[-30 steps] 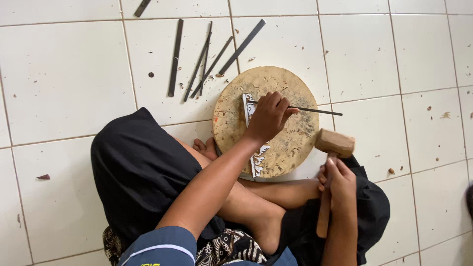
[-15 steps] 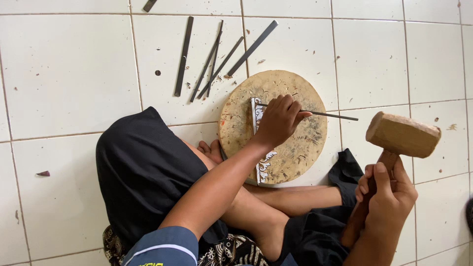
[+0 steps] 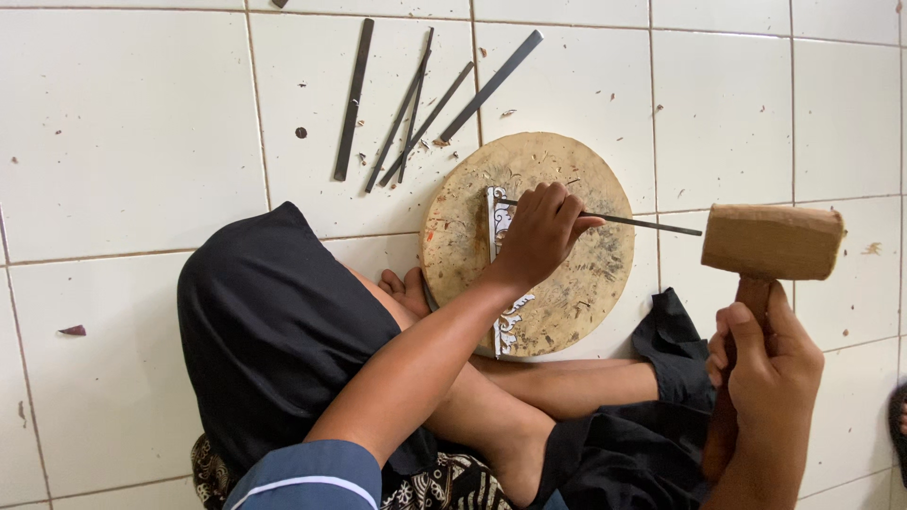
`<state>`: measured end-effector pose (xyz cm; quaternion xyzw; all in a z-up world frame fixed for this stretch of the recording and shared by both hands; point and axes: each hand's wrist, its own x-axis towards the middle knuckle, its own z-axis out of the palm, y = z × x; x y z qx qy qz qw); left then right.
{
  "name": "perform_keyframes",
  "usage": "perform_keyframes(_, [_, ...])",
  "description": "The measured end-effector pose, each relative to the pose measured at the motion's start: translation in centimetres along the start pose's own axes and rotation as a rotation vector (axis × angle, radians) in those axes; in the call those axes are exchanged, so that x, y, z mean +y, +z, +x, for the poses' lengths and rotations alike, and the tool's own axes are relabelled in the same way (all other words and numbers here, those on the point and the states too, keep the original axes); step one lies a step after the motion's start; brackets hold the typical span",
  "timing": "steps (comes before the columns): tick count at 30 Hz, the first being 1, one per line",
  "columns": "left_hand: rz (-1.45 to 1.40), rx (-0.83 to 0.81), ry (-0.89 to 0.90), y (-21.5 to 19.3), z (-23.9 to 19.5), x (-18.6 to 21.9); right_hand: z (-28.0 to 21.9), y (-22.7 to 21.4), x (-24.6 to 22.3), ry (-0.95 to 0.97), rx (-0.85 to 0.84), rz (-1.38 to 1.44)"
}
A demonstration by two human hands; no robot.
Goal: The person sits on the floor and uses a wooden mallet to strike a metal chisel, carving a decorative pattern into a piece of wood placed on a round wooden block. They repeatedly adjust the chisel and strike it to shape the design.
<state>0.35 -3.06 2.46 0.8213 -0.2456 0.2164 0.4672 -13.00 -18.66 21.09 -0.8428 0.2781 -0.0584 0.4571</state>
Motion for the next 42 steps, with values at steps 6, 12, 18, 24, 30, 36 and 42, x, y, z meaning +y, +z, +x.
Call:
perform_keyframes(6, [-0.018, 0.008, -0.013, 0.3, -0.1, -0.2, 1.3, -0.3, -1.5, 0.043, 0.004, -0.075])
perform_keyframes(12, [0.004, 0.022, -0.035, 0.1, 0.1, 0.0, 1.7, 0.1, -1.6, 0.062, -0.033, -0.04])
perform_keyframes(18, [-0.025, 0.04, -0.049, 0.0, 0.2, 0.1, 3.4, -0.6, 0.1, 0.026, -0.085, -0.025])
perform_keyframes(24, [-0.056, -0.018, -0.111, 0.8, 0.1, -0.5, 4.9, -1.1, 0.9, 0.004, -0.075, -0.081])
perform_keyframes(30, [-0.15, 0.019, -0.114, 0.1, 0.2, -0.4, 6.4, -1.3, 0.8, -0.059, -0.1, -0.036])
perform_keyframes(36, [-0.132, 0.037, -0.124, 1.0, 0.0, -0.7, 6.5, -0.7, 0.9, -0.028, -0.056, -0.019])
perform_keyframes(42, [-0.108, 0.064, -0.147, 1.7, -0.3, -1.0, 5.6, -0.1, 0.0, 0.018, -0.075, -0.019])
